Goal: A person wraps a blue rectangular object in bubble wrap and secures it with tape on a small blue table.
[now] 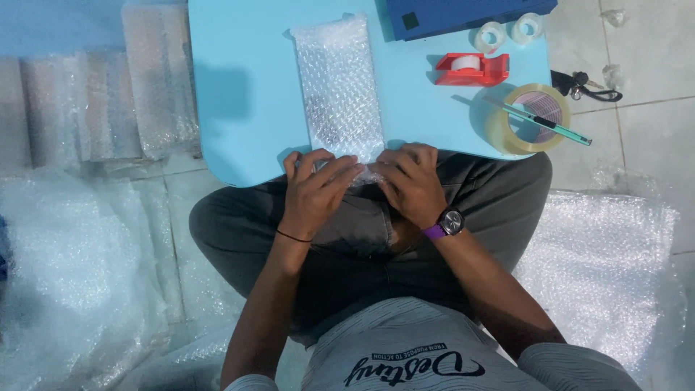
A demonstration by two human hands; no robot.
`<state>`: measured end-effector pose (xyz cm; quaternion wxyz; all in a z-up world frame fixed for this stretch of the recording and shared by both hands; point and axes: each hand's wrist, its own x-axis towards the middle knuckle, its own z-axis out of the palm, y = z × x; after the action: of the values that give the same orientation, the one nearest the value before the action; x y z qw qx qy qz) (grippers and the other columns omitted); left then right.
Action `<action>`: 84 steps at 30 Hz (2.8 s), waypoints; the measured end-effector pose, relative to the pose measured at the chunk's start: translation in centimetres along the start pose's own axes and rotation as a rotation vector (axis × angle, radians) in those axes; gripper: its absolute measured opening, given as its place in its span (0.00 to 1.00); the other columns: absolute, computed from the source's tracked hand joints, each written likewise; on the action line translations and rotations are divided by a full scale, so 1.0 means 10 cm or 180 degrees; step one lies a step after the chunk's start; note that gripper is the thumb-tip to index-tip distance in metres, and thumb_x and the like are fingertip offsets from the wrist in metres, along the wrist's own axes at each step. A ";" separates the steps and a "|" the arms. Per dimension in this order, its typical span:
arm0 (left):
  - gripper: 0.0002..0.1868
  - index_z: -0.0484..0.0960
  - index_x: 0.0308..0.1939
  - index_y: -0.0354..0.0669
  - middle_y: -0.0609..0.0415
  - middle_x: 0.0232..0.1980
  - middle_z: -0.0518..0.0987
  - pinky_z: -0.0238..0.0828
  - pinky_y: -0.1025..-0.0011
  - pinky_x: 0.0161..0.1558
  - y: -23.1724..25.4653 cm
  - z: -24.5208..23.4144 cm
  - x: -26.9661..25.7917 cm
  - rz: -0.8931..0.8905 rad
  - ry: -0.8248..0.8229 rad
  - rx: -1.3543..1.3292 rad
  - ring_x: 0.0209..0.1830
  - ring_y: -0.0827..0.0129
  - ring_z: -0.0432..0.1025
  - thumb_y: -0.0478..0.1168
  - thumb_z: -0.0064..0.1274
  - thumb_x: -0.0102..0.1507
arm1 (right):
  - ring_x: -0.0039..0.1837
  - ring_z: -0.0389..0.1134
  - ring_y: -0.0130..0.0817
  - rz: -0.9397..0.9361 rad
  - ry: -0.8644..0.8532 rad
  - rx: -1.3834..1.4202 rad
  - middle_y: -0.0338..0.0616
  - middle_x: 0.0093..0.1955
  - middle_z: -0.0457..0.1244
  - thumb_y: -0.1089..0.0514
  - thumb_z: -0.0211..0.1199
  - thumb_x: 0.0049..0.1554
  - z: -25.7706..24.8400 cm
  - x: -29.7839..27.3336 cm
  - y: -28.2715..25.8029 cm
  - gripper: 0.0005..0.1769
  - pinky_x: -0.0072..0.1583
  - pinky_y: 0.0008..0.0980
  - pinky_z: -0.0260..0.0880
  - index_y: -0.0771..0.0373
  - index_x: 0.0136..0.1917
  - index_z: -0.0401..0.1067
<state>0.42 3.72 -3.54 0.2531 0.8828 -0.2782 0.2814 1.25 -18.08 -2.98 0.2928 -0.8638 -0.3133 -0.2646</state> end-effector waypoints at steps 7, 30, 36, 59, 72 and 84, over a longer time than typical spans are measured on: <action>0.04 0.87 0.45 0.50 0.51 0.55 0.85 0.62 0.55 0.61 -0.08 0.04 -0.01 -0.0087 0.0232 -0.0445 0.58 0.56 0.74 0.41 0.61 0.67 | 0.54 0.63 0.42 0.0150 0.0087 0.0232 0.42 0.51 0.69 0.62 0.66 0.62 -0.04 0.07 -0.02 0.06 0.61 0.42 0.55 0.57 0.53 0.79; 0.14 0.82 0.25 0.44 0.63 0.34 0.78 0.65 0.66 0.45 0.24 -0.09 0.35 -0.1918 0.0707 -0.0527 0.36 0.62 0.77 0.40 0.72 0.61 | 0.49 0.68 0.46 0.1664 -0.0157 0.0707 0.46 0.47 0.68 0.61 0.61 0.66 -0.16 0.51 -0.32 0.06 0.57 0.43 0.54 0.61 0.57 0.74; 0.13 0.83 0.26 0.39 0.55 0.32 0.77 0.71 0.67 0.37 0.23 -0.20 0.49 -0.2297 0.0496 -0.0740 0.33 0.54 0.78 0.38 0.72 0.60 | 0.45 0.68 0.43 0.1869 -0.0548 0.0479 0.39 0.37 0.65 0.62 0.61 0.63 -0.15 0.52 -0.25 0.03 0.56 0.42 0.54 0.58 0.51 0.74; 0.43 0.54 0.82 0.41 0.39 0.83 0.53 0.27 0.43 0.78 0.57 0.18 0.34 -0.0679 -0.1383 0.0776 0.84 0.49 0.43 0.58 0.51 0.70 | 0.51 0.69 0.66 0.1693 -0.0424 0.1204 0.61 0.50 0.66 0.67 0.55 0.61 -0.94 0.64 -0.02 0.12 0.51 0.52 0.73 0.68 0.57 0.72; 0.41 0.50 0.81 0.35 0.36 0.84 0.48 0.38 0.33 0.79 0.63 0.86 1.37 -0.0359 -0.1135 0.0592 0.85 0.37 0.40 0.61 0.40 0.75 | 0.51 0.66 0.49 0.0988 -0.1334 -0.0374 0.53 0.52 0.64 0.63 0.68 0.58 -1.35 0.82 1.70 0.12 0.52 0.42 0.67 0.61 0.55 0.84; 0.23 0.72 0.66 0.34 0.43 0.63 0.76 0.69 0.55 0.64 0.44 1.22 1.69 -0.0409 -0.0642 -0.1404 0.59 0.48 0.72 0.35 0.54 0.67 | 0.37 0.65 0.40 0.1643 -0.2376 0.0003 0.46 0.41 0.69 0.50 0.68 0.58 -1.21 1.07 1.99 0.15 0.46 0.40 0.67 0.66 0.46 0.82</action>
<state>13.56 -12.69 -0.23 0.4281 0.8457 -0.3000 0.1077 18.89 -34.73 5.43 0.2166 -0.9497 -0.1720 0.1467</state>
